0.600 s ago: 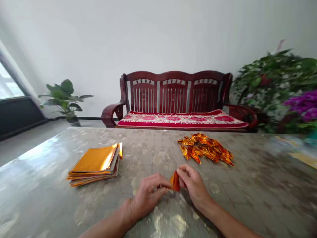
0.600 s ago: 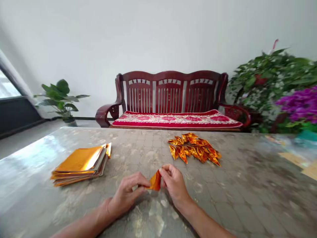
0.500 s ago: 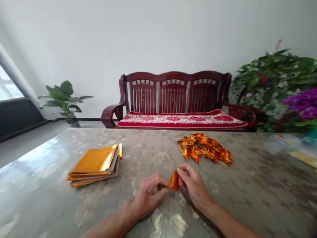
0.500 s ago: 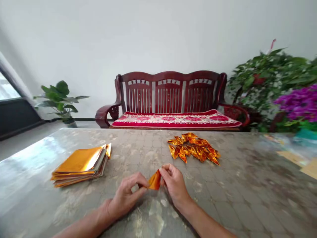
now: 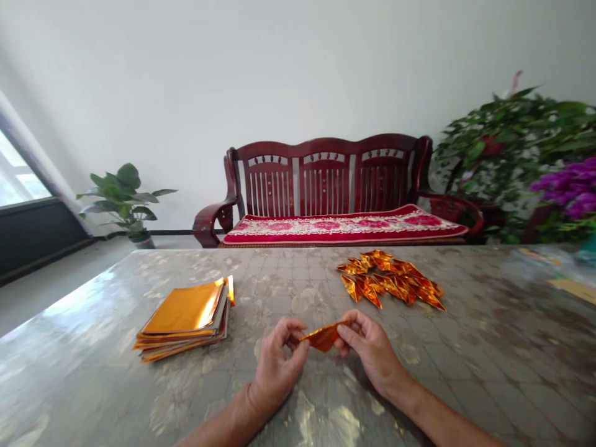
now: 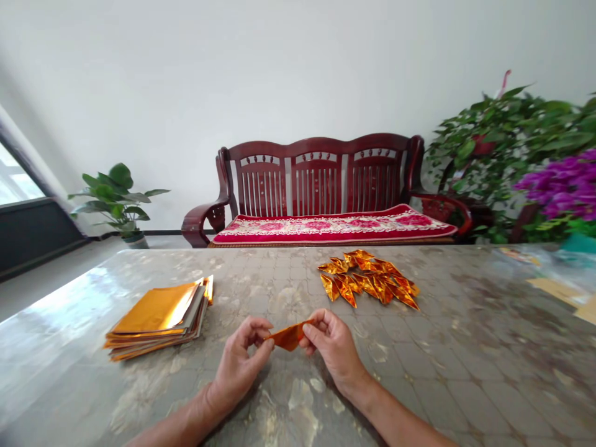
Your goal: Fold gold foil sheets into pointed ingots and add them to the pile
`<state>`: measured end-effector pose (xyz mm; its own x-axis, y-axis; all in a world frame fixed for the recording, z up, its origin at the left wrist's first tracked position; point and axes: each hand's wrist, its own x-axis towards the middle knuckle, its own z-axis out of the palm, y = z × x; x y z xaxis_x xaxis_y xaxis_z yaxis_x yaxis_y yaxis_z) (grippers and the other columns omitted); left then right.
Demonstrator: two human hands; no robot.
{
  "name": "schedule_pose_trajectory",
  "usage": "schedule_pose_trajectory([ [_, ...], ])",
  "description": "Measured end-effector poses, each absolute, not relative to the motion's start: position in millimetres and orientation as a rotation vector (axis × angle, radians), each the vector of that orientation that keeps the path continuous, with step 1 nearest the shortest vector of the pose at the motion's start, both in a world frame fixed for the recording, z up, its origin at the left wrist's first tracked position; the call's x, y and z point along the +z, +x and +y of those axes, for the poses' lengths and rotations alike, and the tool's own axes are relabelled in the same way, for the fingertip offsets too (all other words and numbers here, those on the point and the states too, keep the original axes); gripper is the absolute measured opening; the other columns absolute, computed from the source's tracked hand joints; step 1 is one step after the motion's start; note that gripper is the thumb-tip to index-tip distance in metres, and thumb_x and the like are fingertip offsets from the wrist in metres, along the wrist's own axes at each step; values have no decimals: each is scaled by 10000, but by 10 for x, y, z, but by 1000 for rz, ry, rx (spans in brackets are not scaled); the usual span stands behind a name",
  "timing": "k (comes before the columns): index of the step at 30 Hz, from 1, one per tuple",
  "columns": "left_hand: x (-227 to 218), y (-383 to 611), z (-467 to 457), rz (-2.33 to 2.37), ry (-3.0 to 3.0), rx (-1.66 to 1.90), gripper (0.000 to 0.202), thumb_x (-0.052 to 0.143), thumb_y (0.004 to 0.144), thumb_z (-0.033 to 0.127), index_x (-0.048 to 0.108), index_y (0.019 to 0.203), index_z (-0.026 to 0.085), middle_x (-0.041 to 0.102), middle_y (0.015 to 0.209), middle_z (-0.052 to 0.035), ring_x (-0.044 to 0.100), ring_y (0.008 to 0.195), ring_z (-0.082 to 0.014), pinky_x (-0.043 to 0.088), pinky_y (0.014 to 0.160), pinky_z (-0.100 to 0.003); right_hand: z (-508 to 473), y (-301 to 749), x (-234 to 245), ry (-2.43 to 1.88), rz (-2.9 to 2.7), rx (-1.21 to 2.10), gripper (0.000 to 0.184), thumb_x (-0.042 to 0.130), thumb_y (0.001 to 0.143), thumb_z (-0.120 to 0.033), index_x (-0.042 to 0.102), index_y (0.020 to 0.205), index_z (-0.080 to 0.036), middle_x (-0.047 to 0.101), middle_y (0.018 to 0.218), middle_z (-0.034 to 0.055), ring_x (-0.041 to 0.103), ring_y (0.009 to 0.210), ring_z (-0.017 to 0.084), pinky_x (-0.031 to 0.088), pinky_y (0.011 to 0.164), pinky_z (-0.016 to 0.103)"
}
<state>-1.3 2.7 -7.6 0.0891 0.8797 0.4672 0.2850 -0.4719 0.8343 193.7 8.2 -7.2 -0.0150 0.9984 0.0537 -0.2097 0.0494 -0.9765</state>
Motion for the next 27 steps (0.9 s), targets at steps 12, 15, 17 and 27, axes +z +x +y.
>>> schedule_pose_trajectory([
  [12, -170, -46, 87, 1142, 1376, 1149, 172, 679, 760, 314, 673, 736, 144, 659, 607, -7, 525, 521, -112, 391, 522, -205, 22, 1966, -73, -1006, -1154, 1273, 360, 788, 726, -460, 560, 802, -192, 677, 599, -14, 601, 530, 114, 484, 538, 215],
  [15, -161, -79, 59, 1179, 1492, 1179, 178, 666, 784, 310, 668, 715, 146, 627, 609, 3, 525, 572, -119, 389, 564, -211, 16, 1967, -64, -1053, -1182, 1251, 371, 795, 695, -470, 608, 848, -190, 677, 604, -16, 616, 545, 128, 492, 549, 228],
  [17, -145, -100, 49, 1224, 1575, 1194, 190, 648, 805, 315, 657, 710, 150, 592, 602, 15, 498, 573, -117, 370, 559, -211, 6, 1966, -58, -1107, -1225, 1235, 379, 782, 694, -493, 651, 865, -180, 682, 599, -4, 624, 548, 141, 499, 558, 243],
  [27, -98, -129, 16, 1136, 1706, 1243, 192, 597, 864, 295, 567, 716, 177, 604, 710, 5, 536, 676, -135, 411, 642, -218, -19, 1996, -100, -1139, -1367, 1210, 343, 726, 751, -495, 726, 814, -158, 705, 613, 31, 597, 536, 134, 483, 549, 241],
])
